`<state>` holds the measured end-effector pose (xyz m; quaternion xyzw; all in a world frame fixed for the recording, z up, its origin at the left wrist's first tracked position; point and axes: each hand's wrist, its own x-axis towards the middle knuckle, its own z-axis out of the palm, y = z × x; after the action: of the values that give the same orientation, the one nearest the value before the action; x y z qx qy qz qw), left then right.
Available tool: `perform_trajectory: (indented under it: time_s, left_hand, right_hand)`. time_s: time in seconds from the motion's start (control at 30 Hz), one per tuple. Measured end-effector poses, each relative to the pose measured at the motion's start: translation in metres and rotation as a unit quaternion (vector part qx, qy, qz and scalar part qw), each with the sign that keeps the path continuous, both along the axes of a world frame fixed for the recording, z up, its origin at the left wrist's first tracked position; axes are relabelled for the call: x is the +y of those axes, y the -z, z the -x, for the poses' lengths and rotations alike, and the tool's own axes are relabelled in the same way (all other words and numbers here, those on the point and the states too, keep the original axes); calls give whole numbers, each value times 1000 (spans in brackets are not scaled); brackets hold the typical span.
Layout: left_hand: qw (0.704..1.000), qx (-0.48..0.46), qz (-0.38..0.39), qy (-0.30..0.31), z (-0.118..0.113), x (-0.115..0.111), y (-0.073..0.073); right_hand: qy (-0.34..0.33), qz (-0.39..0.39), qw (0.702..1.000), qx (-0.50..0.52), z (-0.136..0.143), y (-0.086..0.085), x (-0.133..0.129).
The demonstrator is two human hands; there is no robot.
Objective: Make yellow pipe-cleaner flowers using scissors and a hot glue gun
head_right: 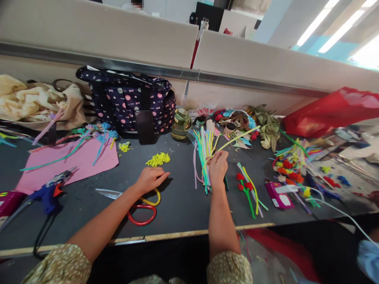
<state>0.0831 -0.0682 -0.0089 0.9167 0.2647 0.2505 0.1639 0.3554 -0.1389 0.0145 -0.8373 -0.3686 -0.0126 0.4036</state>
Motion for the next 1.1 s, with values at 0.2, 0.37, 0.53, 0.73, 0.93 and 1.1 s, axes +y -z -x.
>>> perform_trajectory:
  time_s: [0.2, 0.37, 0.53, 0.73, 0.93, 1.1]
  left_hand:
    - [1000, 5, -1, 0, 0, 0, 0]
    - [1000, 0, 0, 3, 1, 0, -1]
    - [1000, 1, -2, 3, 1, 1, 1]
    - [1000, -5, 2, 6, 1, 1, 1]
    - [1000, -8, 20, -2, 0, 1, -2]
    - [995, -44, 92, 2, 0, -1, -10]
  right_hand:
    - [17, -71, 997, 3, 1, -5, -2]
    - [24, -158, 987, 6, 6, -13, -4]
    - [27, -258, 965, 34, 11, -21, -5]
    - [23, -288, 955, 62, 13, -26, -4]
    - [-101, -314, 926, 185, 23, -22, 0]
    - [-244, -230, 887, 318, 41, -20, 4]
